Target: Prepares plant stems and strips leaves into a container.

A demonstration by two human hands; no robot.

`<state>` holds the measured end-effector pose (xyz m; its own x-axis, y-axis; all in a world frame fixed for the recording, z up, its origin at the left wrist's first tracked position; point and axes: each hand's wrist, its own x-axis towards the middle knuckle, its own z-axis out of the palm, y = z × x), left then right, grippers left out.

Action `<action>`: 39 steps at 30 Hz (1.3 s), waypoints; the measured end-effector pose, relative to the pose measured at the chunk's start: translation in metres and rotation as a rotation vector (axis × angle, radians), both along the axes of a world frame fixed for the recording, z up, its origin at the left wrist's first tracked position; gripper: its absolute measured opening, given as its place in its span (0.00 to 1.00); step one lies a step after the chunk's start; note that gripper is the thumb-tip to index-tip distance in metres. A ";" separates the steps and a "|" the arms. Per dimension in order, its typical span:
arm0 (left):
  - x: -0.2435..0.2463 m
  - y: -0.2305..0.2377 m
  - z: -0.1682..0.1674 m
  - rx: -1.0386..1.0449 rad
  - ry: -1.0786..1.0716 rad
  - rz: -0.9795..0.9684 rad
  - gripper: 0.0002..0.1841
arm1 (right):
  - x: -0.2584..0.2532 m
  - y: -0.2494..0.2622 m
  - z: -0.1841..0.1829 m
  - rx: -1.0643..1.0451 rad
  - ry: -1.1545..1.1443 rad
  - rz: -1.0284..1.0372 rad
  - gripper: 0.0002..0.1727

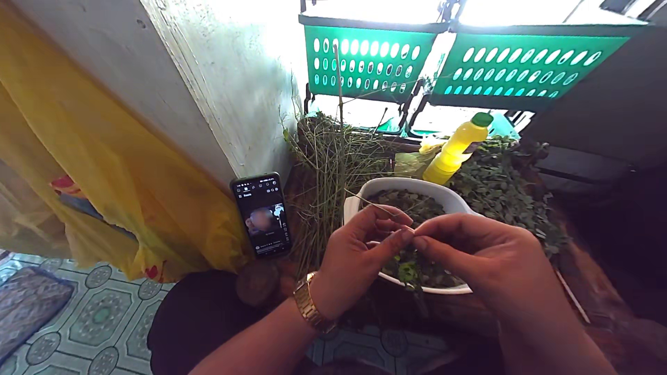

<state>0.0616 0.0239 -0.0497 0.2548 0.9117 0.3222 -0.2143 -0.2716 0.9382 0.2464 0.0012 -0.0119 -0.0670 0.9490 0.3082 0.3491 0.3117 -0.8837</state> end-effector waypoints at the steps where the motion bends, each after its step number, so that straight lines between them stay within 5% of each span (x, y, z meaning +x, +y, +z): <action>1: 0.000 0.001 0.000 0.010 0.014 -0.004 0.11 | 0.000 0.000 0.000 -0.009 0.004 -0.002 0.05; 14: -0.006 0.006 0.000 0.018 0.090 0.019 0.11 | 0.025 0.013 0.002 -0.161 0.022 0.062 0.04; 21: -0.012 0.009 0.004 -0.158 -0.031 0.043 0.11 | 0.039 0.025 0.001 -0.115 -0.178 -0.205 0.04; 24: -0.011 0.009 0.005 -0.264 -0.105 0.039 0.11 | 0.035 0.027 -0.005 -0.115 -0.313 -0.181 0.21; 29: -0.007 0.006 0.004 -0.350 -0.200 0.044 0.09 | 0.005 0.018 -0.013 -0.170 0.035 0.107 0.28; 39: 0.003 -0.003 -0.001 -0.313 -0.318 0.030 0.08 | -0.027 0.011 -0.031 -0.357 0.632 0.082 0.11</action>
<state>0.0645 0.0208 -0.0503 0.1594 0.9833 0.0879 -0.5019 0.0040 0.8649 0.2199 0.0123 -0.0425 -0.0536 0.9984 -0.0154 -0.2738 -0.0295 -0.9613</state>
